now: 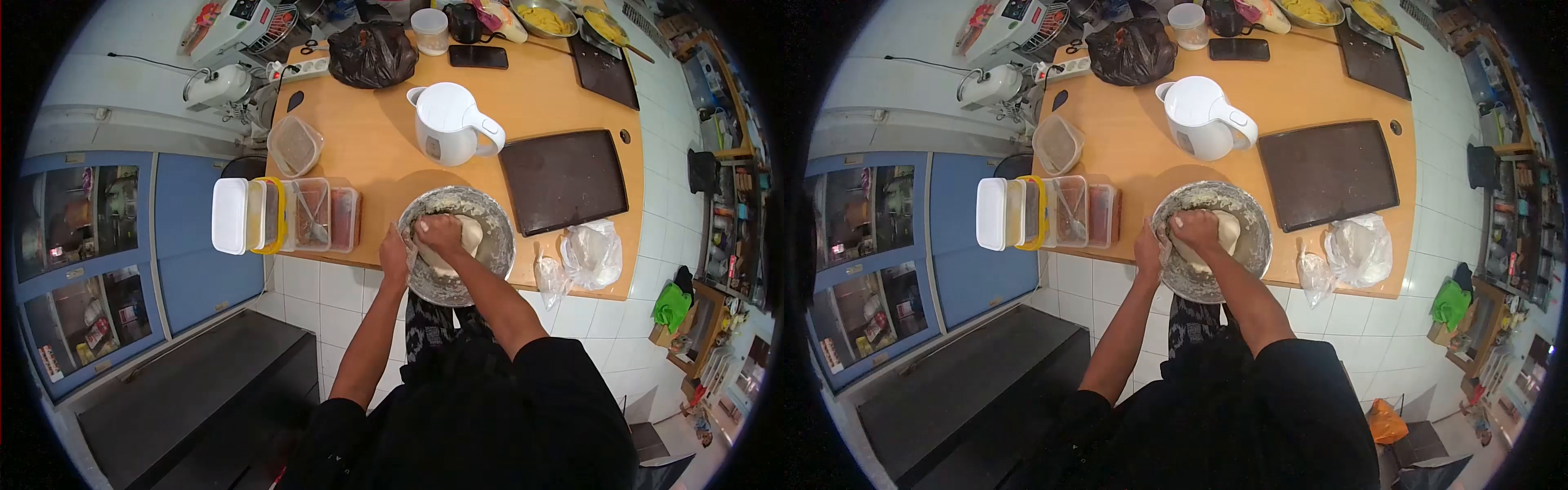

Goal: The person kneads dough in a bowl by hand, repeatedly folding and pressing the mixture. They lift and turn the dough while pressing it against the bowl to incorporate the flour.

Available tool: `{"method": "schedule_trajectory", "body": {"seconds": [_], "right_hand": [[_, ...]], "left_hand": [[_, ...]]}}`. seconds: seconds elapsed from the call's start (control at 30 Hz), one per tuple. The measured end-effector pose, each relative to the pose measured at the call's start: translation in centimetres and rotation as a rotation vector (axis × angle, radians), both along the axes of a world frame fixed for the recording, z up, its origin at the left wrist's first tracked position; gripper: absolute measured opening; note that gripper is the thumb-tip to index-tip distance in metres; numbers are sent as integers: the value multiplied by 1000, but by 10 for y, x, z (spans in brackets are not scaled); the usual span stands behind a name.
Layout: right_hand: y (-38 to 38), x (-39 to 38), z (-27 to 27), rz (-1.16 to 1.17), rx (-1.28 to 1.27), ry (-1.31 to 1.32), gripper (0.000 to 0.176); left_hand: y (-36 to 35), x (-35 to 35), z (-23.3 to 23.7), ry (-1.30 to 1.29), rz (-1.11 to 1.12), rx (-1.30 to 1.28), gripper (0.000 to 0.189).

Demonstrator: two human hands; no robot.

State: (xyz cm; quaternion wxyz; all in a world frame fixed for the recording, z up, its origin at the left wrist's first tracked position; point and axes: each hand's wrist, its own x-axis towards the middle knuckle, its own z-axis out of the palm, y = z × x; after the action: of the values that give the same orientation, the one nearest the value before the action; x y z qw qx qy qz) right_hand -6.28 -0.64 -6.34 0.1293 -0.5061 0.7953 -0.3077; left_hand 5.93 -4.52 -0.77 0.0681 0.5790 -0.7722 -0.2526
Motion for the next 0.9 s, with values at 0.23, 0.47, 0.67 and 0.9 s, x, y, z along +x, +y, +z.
{"method": "schedule_trajectory", "body": {"seconds": [0.23,0.47,0.67,0.9], "right_hand": [[10,-10,40,-85,-11,-425,34],[85,3,92,250,176,-231,40],[161,2,116,256,232,237,52],[176,-25,115,18,182,-11,46]], "left_hand": [[-5,3,-8,70,-36,-20,32],[-3,-1,11,40,-65,-62,26],[5,1,-1,19,-53,-39,23],[5,3,-6,-15,-31,-7,26]]}}
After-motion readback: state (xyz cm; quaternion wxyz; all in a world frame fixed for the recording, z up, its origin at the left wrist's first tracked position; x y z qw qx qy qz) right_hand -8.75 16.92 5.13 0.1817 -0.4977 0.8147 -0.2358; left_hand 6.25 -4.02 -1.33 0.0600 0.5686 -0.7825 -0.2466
